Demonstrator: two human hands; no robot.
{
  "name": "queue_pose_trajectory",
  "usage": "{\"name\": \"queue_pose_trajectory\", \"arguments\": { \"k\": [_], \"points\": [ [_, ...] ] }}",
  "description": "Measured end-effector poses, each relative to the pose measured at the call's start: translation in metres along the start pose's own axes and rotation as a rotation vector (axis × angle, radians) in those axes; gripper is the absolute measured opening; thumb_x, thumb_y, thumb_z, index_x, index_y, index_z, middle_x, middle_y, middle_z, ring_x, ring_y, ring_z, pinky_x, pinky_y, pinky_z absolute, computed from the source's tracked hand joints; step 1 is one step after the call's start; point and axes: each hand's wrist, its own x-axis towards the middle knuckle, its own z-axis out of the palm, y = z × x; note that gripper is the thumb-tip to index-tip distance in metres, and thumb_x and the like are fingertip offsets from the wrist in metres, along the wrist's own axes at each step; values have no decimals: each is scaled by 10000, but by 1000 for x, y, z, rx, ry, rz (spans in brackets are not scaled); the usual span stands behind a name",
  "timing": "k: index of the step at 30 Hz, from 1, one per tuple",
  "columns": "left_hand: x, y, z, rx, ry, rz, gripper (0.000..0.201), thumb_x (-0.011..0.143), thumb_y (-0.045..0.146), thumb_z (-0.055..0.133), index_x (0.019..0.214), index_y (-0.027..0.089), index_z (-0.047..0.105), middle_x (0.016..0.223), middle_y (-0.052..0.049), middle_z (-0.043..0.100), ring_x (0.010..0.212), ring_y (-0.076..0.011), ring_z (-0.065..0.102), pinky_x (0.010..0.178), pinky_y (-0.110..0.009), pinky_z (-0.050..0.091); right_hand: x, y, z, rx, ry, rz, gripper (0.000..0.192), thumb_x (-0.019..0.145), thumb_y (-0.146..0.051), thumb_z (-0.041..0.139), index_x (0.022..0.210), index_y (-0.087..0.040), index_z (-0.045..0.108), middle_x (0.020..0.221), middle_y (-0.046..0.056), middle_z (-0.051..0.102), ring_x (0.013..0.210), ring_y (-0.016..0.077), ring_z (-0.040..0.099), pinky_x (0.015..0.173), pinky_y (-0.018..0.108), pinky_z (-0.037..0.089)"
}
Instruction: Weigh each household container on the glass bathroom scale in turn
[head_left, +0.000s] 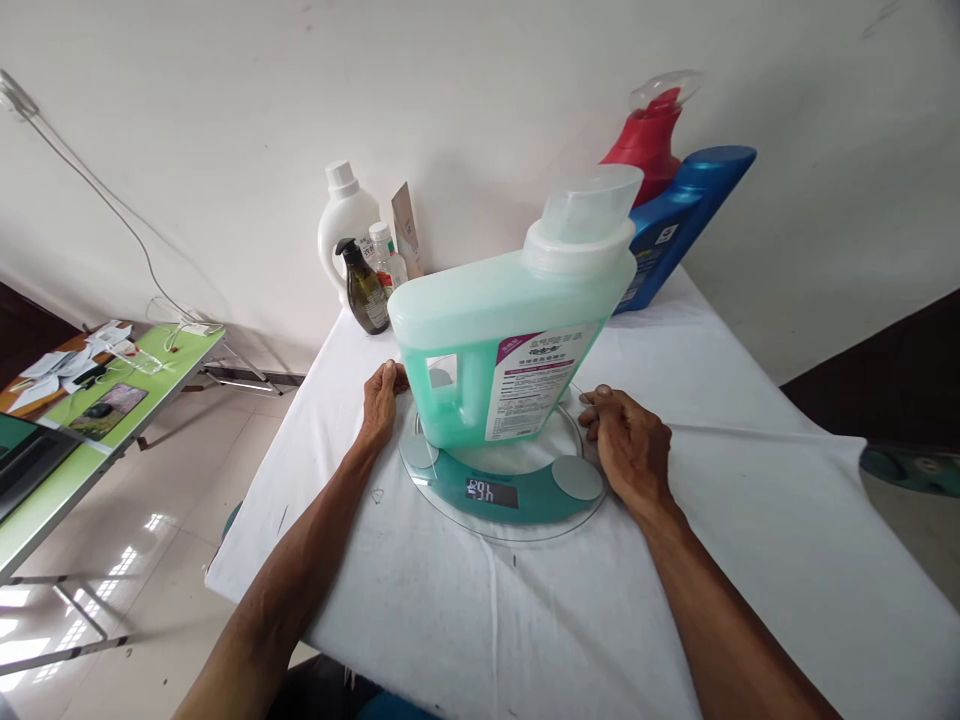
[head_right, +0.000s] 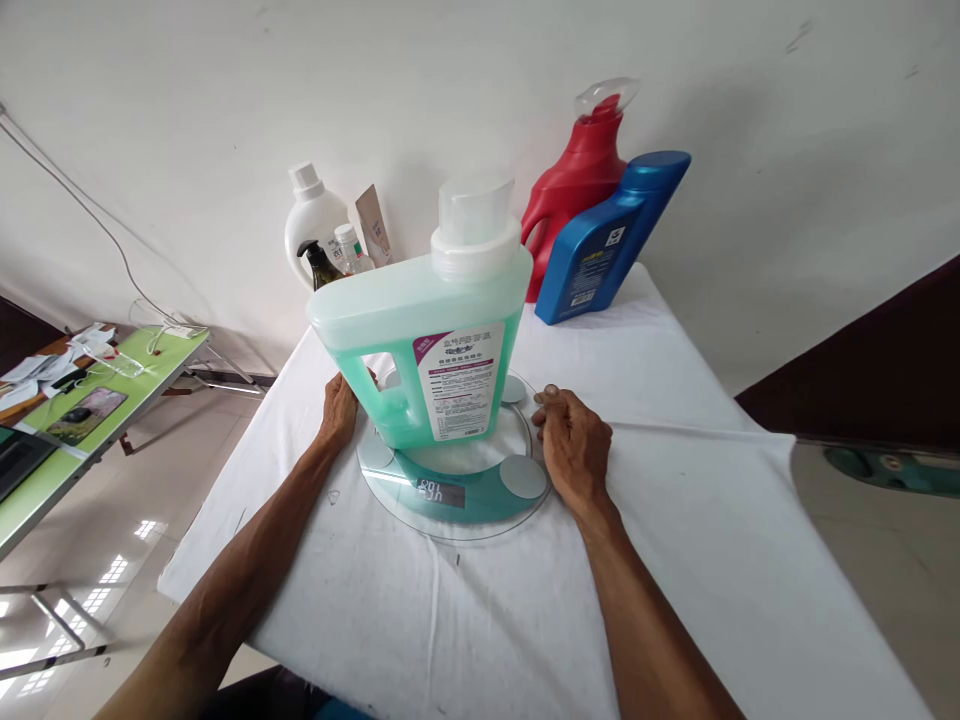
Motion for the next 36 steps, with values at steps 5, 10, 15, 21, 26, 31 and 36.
{"name": "queue_pose_trajectory", "arguments": {
  "k": [5, 10, 15, 21, 26, 31, 36],
  "points": [
    [-1, 0, 0, -4, 5, 2, 611, 1036, 727, 594, 777, 184, 698, 771, -76, 711, 758, -207, 631, 756, -341, 558, 0, 1, 0, -6, -6, 7, 752, 989, -894, 380, 925, -237, 738, 748, 67, 741, 625, 217, 646, 652, 363, 508],
    [-1, 8, -4, -91, 33, 54, 704, 960, 873, 603, 848, 186, 706, 912, -93, 752, 842, -231, 677, 833, -376, 586, 2, 1, -1, 15, -28, -3, 847, 922, -995, 342, 855, -239, 718, 731, 81, 733, 604, 228, 643, 622, 367, 497],
    [-14, 39, -4, -180, -32, 242, 776, 984, 929, 500, 1014, 197, 756, 1014, -106, 770, 949, -265, 710, 902, -401, 586, 4, 4, 0, 52, -4, -29, 831, 919, -1010, 327, 787, -265, 670, 735, 85, 736, 630, 236, 656, 644, 368, 512],
    [-47, 87, 6, -23, -210, 408, 814, 932, 962, 539, 959, 183, 774, 887, -111, 755, 819, -270, 676, 734, -363, 536, 3, 6, -2, 91, 4, -77, 786, 941, -1015, 326, 724, -299, 570, 682, 58, 687, 622, 243, 641, 656, 368, 515],
    [-50, 105, 18, 47, -148, 354, 809, 829, 973, 652, 688, 177, 667, 673, -74, 639, 661, -209, 574, 612, -308, 423, 4, 12, 2, 104, 23, -92, 741, 982, -976, 299, 701, -318, 491, 625, 25, 620, 576, 231, 579, 622, 361, 457],
    [-44, 109, 36, -129, 46, 186, 688, 674, 795, 884, 599, 204, 539, 558, 10, 474, 549, -137, 441, 541, -282, 370, 6, 14, 5, 113, 30, -115, 730, 1007, -957, 260, 713, -324, 475, 620, 26, 619, 583, 236, 574, 635, 361, 435],
    [-43, 126, 57, -302, 203, 148, 610, 552, 565, 985, 610, 218, 487, 537, 80, 377, 483, -74, 325, 470, -240, 298, 4, 12, 5, 112, 47, -126, 721, 1031, -938, 225, 726, -327, 458, 649, 37, 630, 610, 246, 581, 645, 364, 425]
  ]
}}
